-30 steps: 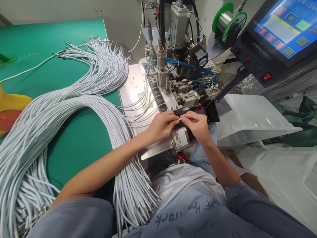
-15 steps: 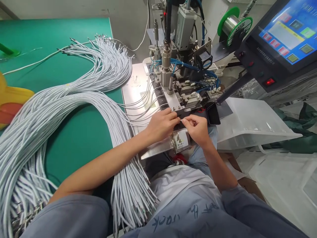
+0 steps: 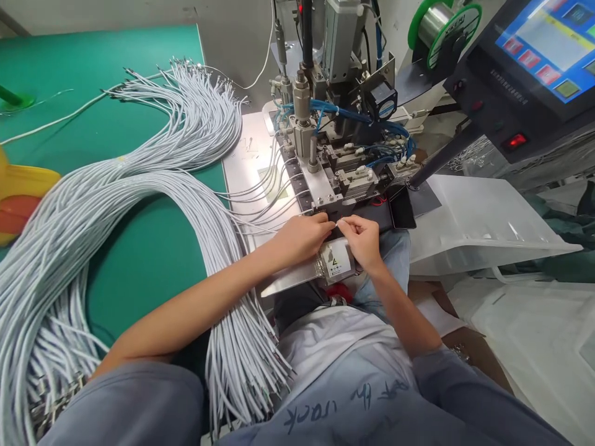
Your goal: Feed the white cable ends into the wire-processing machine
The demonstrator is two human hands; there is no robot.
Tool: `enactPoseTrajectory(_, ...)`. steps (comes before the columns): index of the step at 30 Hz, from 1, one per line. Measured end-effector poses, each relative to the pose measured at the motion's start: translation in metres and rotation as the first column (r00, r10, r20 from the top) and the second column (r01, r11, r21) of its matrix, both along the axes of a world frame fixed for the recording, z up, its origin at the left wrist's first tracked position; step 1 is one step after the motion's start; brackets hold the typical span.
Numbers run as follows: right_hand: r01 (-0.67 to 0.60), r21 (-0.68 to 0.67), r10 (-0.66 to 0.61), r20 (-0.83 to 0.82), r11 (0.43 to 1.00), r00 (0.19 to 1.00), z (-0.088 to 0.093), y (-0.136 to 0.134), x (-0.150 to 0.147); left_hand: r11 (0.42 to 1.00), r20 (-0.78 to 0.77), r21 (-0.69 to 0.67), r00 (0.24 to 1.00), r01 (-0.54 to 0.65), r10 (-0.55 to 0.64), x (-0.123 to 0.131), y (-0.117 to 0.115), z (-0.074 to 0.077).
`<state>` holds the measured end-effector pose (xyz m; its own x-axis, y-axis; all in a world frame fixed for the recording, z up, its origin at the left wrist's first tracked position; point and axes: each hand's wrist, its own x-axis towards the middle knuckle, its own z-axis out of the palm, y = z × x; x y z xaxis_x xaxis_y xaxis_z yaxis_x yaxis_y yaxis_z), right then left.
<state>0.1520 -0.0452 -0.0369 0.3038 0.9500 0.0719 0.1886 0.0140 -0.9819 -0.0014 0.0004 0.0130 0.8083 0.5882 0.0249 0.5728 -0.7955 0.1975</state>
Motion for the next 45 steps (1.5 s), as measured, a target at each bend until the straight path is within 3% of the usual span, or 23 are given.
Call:
enactPoseTrajectory(4,-0.091,-0.110,0.084,-0.070,0.990,0.994,-0.016,0.008,0.023,0.999,-0.138,-0.028,0.990,0.019,-0.022,0.003,0.004,-0.001)
enactPoseTrajectory(9,-0.166,-0.182,0.136,-0.166,0.969,0.977,-0.017,0.014,0.022,0.998,-0.170,-0.044,0.984,0.035,-0.042,0.003,0.007,-0.005)
enactPoseTrajectory(28,-0.220,-0.187,0.192,-0.154,0.958,0.969,-0.018,0.016,0.019,0.995,-0.178,0.017,0.980,0.094,-0.089,-0.003,0.008,-0.012)
enactPoseTrajectory(36,-0.268,-0.221,0.241,-0.139,0.938,0.960,-0.020,0.022,0.019,0.997,-0.122,-0.033,0.989,0.076,-0.080,-0.003,0.008,-0.013)
enactPoseTrajectory(45,-0.225,-0.227,0.185,-0.185,0.948,0.965,-0.020,0.023,0.016,0.997,-0.171,-0.017,0.983,0.070,-0.072,-0.001,0.006,-0.010)
